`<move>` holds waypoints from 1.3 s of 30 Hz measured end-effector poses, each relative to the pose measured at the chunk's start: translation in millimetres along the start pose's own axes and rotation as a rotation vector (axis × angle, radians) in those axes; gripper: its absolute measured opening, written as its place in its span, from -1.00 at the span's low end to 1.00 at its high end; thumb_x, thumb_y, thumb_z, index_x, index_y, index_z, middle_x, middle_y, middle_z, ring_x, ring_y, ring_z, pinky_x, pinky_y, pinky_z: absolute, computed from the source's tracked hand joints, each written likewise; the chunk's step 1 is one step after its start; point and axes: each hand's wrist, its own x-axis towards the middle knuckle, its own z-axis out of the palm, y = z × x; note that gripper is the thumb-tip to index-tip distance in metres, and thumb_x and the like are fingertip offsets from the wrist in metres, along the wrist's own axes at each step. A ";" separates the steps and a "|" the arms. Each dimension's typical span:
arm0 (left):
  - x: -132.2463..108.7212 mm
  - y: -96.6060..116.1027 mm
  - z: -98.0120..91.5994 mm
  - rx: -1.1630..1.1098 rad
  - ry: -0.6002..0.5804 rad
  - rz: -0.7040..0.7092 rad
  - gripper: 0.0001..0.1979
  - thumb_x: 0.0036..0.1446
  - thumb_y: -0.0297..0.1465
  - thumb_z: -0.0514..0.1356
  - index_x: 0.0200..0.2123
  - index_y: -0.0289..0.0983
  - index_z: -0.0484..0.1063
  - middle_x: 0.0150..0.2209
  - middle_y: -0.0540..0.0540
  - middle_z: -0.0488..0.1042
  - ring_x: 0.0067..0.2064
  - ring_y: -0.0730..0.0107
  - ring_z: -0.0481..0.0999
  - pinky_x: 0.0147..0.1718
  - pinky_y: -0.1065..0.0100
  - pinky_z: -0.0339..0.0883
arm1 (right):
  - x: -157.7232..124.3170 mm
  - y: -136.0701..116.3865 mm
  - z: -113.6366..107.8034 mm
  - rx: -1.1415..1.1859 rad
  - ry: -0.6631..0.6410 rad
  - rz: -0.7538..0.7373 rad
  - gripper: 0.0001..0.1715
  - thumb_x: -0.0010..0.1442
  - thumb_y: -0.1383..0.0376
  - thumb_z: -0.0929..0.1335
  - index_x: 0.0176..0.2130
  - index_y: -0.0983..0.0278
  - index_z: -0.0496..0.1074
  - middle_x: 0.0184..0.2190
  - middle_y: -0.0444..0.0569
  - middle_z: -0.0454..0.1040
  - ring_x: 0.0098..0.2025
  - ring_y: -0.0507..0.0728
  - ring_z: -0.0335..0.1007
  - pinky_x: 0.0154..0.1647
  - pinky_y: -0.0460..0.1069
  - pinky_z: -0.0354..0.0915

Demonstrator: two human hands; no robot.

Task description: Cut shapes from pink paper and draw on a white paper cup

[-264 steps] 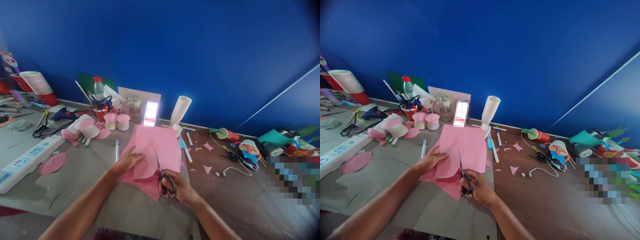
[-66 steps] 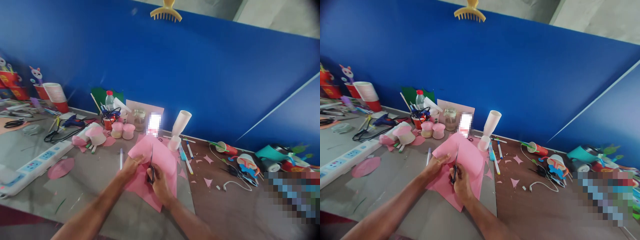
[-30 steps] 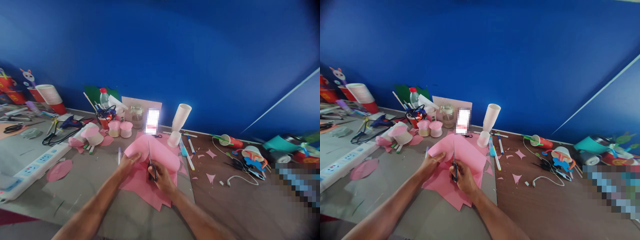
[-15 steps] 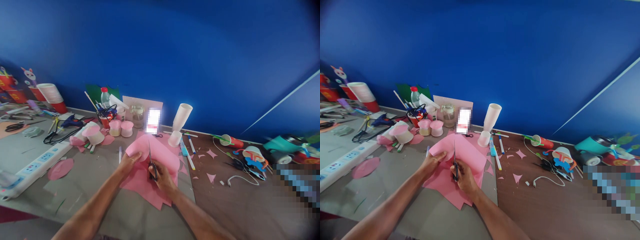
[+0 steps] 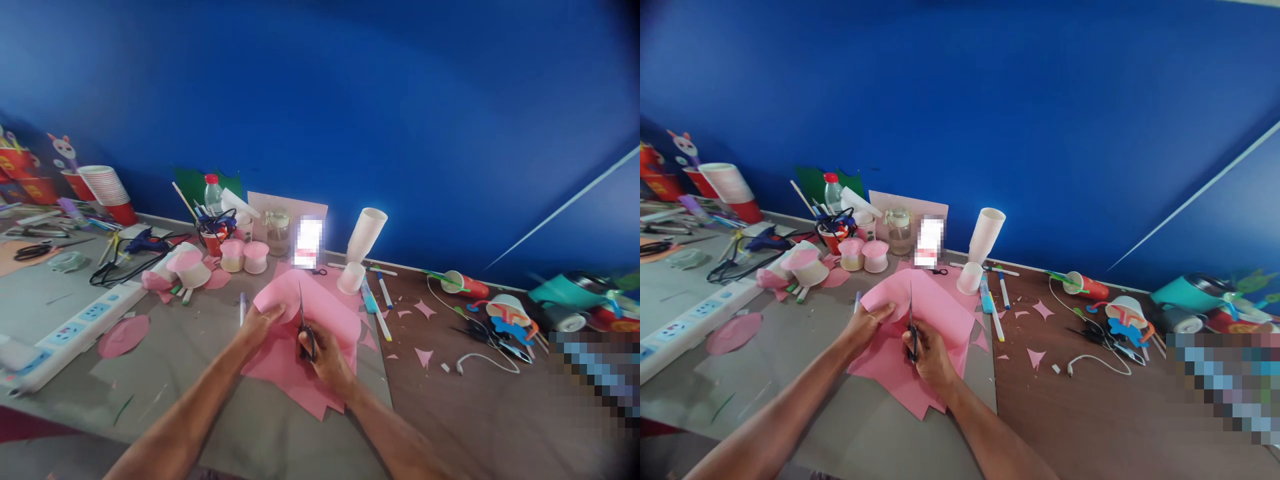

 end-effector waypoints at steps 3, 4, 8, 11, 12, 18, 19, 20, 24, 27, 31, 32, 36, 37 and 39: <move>-0.6 1.2 0.9 -0.027 -0.003 -0.014 -0.55 -0.19 -0.11 0.51 -0.32 -0.32 0.60 -0.30 -0.21 0.69 -0.25 0.00 0.64 -0.20 0.13 0.50 | 0.8 1.7 0.2 -0.009 0.002 0.000 -0.27 0.15 -0.39 0.32 -0.46 0.18 0.30 -0.61 -0.16 0.30 -0.55 0.04 0.21 -0.55 -0.04 0.23; -0.9 1.6 1.0 -0.026 -0.007 -0.017 -0.55 -0.19 -0.11 0.51 -0.32 -0.33 0.61 -0.30 -0.21 0.70 -0.24 0.00 0.64 -0.19 0.13 0.50 | 1.1 2.3 0.3 -0.009 0.003 0.002 -0.27 0.15 -0.39 0.32 -0.46 0.18 0.30 -0.61 -0.16 0.29 -0.56 0.04 0.20 -0.55 -0.04 0.22; -1.6 2.5 0.7 -0.012 -0.002 -0.027 -0.53 -0.16 -0.12 0.50 -0.27 -0.35 0.62 -0.27 -0.22 0.70 -0.23 0.01 0.65 -0.16 0.11 0.51 | 1.6 3.2 0.4 -0.005 -0.005 0.005 -0.27 0.15 -0.39 0.32 -0.46 0.19 0.29 -0.61 -0.16 0.29 -0.57 0.03 0.18 -0.55 -0.04 0.20; -0.5 1.2 0.3 -0.032 0.015 -0.031 -0.51 -0.18 -0.12 0.51 -0.25 -0.34 0.62 -0.26 -0.21 0.70 -0.24 0.04 0.65 -0.18 0.09 0.53 | 1.2 3.1 0.0 -0.001 -0.011 0.002 -0.28 0.16 -0.38 0.32 -0.44 0.19 0.29 -0.61 -0.16 0.29 -0.56 0.03 0.19 -0.55 -0.05 0.20; 0.2 0.3 0.0 -0.035 0.019 -0.031 -0.52 -0.19 -0.13 0.52 -0.26 -0.33 0.62 -0.27 -0.20 0.70 -0.25 0.05 0.65 -0.17 0.08 0.53 | 1.2 3.1 -0.2 0.001 -0.012 0.002 -0.28 0.16 -0.38 0.33 -0.43 0.19 0.30 -0.61 -0.16 0.29 -0.56 0.03 0.20 -0.56 -0.06 0.20; 3.5 -4.7 -2.5 -0.028 0.027 -0.013 -0.58 -0.16 -0.15 0.51 -0.27 -0.29 0.63 -0.25 -0.18 0.70 -0.22 0.07 0.66 -0.09 0.06 0.52 | 2.1 5.2 -0.4 0.002 -0.001 -0.010 -0.28 0.15 -0.38 0.33 -0.45 0.19 0.29 -0.62 -0.18 0.29 -0.57 0.02 0.18 -0.58 -0.07 0.17; 3.6 -4.9 -2.7 -0.027 0.031 -0.016 -0.57 -0.16 -0.14 0.52 -0.27 -0.30 0.62 -0.25 -0.18 0.70 -0.22 0.07 0.66 -0.07 0.05 0.52 | 2.1 5.4 -0.3 0.001 0.001 -0.009 -0.28 0.15 -0.37 0.34 -0.45 0.19 0.29 -0.62 -0.18 0.29 -0.57 0.02 0.19 -0.58 -0.07 0.17; 3.7 -5.0 -2.8 -0.026 0.035 -0.017 -0.57 -0.16 -0.14 0.52 -0.27 -0.30 0.62 -0.24 -0.19 0.71 -0.21 0.07 0.66 -0.07 0.05 0.52 | 2.0 5.5 -0.2 0.000 0.006 -0.006 -0.28 0.16 -0.37 0.34 -0.45 0.20 0.29 -0.62 -0.17 0.30 -0.58 0.02 0.19 -0.57 -0.06 0.17; 3.0 -5.8 -2.0 -0.029 0.049 -0.017 -0.59 -0.16 -0.16 0.52 -0.28 -0.27 0.61 -0.22 -0.20 0.71 -0.17 0.04 0.67 -0.07 0.07 0.52 | 1.5 4.0 0.6 0.002 0.023 0.006 -0.28 0.15 -0.37 0.34 -0.46 0.20 0.30 -0.63 -0.16 0.31 -0.58 0.03 0.22 -0.57 -0.04 0.19; 1.5 -4.3 -1.4 -0.113 0.062 -0.036 -0.54 -0.21 -0.17 0.53 -0.23 -0.24 0.60 -0.19 -0.18 0.71 -0.10 -0.01 0.67 -0.04 0.08 0.51 | 1.7 1.7 1.7 0.019 0.037 0.019 -0.28 0.11 -0.38 0.36 -0.42 0.21 0.33 -0.63 -0.16 0.32 -0.59 0.03 0.20 -0.58 -0.04 0.20; -0.6 3.6 -2.6 -0.274 -0.018 -0.046 -0.41 -0.22 -0.12 0.52 -0.12 -0.31 0.61 -0.18 -0.23 0.71 0.02 -0.16 0.63 0.05 0.04 0.47 | 1.5 -1.3 4.1 0.040 0.068 0.048 -0.26 0.05 -0.40 0.39 -0.39 0.20 0.34 -0.63 -0.19 0.28 -0.59 0.02 0.15 -0.60 -0.05 0.20; -1.1 5.7 -3.2 -0.295 -0.055 -0.051 -0.40 -0.20 -0.11 0.51 -0.11 -0.32 0.61 -0.18 -0.24 0.71 0.03 -0.18 0.63 0.07 0.03 0.46 | 1.3 -1.8 4.8 0.042 0.070 0.052 -0.26 0.05 -0.40 0.39 -0.41 0.19 0.33 -0.63 -0.19 0.27 -0.59 0.02 0.14 -0.60 -0.05 0.20; -2.6 9.0 -3.6 -0.307 -0.163 -0.018 -0.41 -0.18 -0.11 0.50 -0.07 -0.27 0.61 -0.18 -0.25 0.71 0.04 -0.19 0.62 0.11 -0.03 0.42 | 1.0 -1.4 7.3 0.043 0.109 0.042 -0.29 0.12 -0.37 0.37 -0.46 0.19 0.29 -0.60 -0.17 0.27 -0.56 0.02 0.14 -0.57 -0.06 0.18; -3.0 8.5 -3.0 -0.301 -0.171 0.004 -0.41 -0.18 -0.11 0.50 -0.07 -0.25 0.61 -0.18 -0.24 0.70 0.04 -0.18 0.62 0.11 -0.03 0.41 | 1.3 -0.5 7.8 0.041 0.120 0.037 -0.30 0.13 -0.36 0.36 -0.46 0.19 0.29 -0.60 -0.17 0.28 -0.56 0.02 0.15 -0.57 -0.06 0.18; -3.8 6.6 -1.1 -0.265 -0.187 0.044 -0.41 -0.21 -0.10 0.51 -0.08 -0.23 0.61 -0.20 -0.23 0.69 0.03 -0.15 0.61 0.09 -0.01 0.42 | 2.5 2.0 8.9 0.048 0.141 0.027 -0.30 0.15 -0.35 0.35 -0.45 0.20 0.30 -0.60 -0.17 0.29 -0.56 0.02 0.17 -0.57 -0.07 0.17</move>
